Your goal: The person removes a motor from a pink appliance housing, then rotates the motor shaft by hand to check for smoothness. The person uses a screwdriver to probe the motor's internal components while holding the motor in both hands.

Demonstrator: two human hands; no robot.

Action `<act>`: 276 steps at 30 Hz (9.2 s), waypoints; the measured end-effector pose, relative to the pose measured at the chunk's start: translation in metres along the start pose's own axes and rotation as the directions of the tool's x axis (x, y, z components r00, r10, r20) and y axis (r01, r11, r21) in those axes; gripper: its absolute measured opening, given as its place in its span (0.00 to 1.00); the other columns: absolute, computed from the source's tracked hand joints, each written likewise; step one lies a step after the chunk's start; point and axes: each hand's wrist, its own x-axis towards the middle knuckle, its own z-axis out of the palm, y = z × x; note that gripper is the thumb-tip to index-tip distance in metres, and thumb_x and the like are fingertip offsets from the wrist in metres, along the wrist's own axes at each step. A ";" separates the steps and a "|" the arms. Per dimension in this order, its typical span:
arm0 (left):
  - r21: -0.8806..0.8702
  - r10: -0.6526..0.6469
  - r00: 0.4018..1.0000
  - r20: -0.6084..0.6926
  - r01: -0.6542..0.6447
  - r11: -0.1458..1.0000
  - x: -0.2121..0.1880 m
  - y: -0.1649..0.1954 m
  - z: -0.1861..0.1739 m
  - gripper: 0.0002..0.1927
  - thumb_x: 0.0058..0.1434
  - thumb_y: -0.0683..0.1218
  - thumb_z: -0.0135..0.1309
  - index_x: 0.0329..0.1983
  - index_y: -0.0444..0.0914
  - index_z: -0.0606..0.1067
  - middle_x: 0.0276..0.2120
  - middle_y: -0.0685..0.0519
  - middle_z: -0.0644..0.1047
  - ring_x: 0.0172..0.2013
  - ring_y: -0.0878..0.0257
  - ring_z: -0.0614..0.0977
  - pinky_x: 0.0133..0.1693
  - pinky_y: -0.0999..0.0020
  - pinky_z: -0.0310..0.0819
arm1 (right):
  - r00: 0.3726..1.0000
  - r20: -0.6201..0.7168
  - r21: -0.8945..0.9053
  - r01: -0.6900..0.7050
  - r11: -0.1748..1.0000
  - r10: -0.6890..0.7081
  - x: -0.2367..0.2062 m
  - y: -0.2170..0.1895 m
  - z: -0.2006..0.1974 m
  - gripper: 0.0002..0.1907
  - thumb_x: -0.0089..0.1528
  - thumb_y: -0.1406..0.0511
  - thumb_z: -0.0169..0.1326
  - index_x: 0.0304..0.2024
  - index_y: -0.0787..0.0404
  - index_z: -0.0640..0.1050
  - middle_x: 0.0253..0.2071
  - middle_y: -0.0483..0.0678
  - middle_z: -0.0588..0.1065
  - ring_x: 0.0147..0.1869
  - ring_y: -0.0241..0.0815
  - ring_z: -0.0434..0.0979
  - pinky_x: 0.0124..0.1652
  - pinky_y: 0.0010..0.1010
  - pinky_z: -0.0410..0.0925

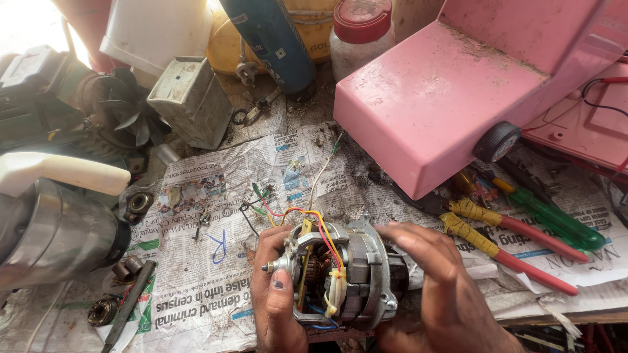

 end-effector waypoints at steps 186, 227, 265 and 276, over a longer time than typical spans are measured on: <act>-0.172 -0.215 0.940 -0.266 0.174 0.970 -0.019 -0.013 0.127 0.18 0.67 0.49 0.39 0.47 0.32 0.72 0.35 0.50 0.76 0.35 0.65 0.75 0.40 0.70 0.71 | 0.991 -0.120 0.067 -0.047 0.997 0.055 -0.041 0.059 -0.078 0.49 0.45 0.66 0.71 0.62 0.60 0.56 0.58 0.61 0.71 0.63 0.61 0.74 0.61 0.54 0.66; -0.093 -0.136 0.975 -0.176 0.121 0.988 -0.021 -0.019 0.115 0.20 0.68 0.50 0.40 0.47 0.29 0.73 0.31 0.49 0.76 0.32 0.66 0.75 0.35 0.71 0.71 | 0.998 -0.064 0.040 -0.026 0.999 0.028 -0.053 0.069 -0.071 0.51 0.44 0.63 0.72 0.62 0.56 0.56 0.59 0.61 0.73 0.66 0.65 0.72 0.62 0.55 0.66; -0.096 -0.169 0.964 -0.204 0.152 0.984 -0.021 -0.020 0.114 0.21 0.68 0.51 0.42 0.48 0.28 0.73 0.30 0.48 0.77 0.29 0.66 0.75 0.30 0.73 0.69 | 0.989 -0.146 0.033 -0.023 0.999 0.028 -0.042 0.059 -0.070 0.48 0.48 0.61 0.73 0.61 0.58 0.55 0.57 0.58 0.73 0.61 0.60 0.75 0.60 0.55 0.67; -0.075 -0.167 0.965 -0.201 0.154 0.985 -0.021 -0.016 0.115 0.21 0.67 0.52 0.42 0.46 0.28 0.74 0.29 0.48 0.77 0.29 0.66 0.76 0.32 0.73 0.71 | 0.984 -0.174 0.021 -0.035 0.999 0.038 -0.040 0.055 -0.069 0.48 0.47 0.62 0.72 0.61 0.57 0.56 0.57 0.57 0.74 0.60 0.59 0.77 0.59 0.54 0.68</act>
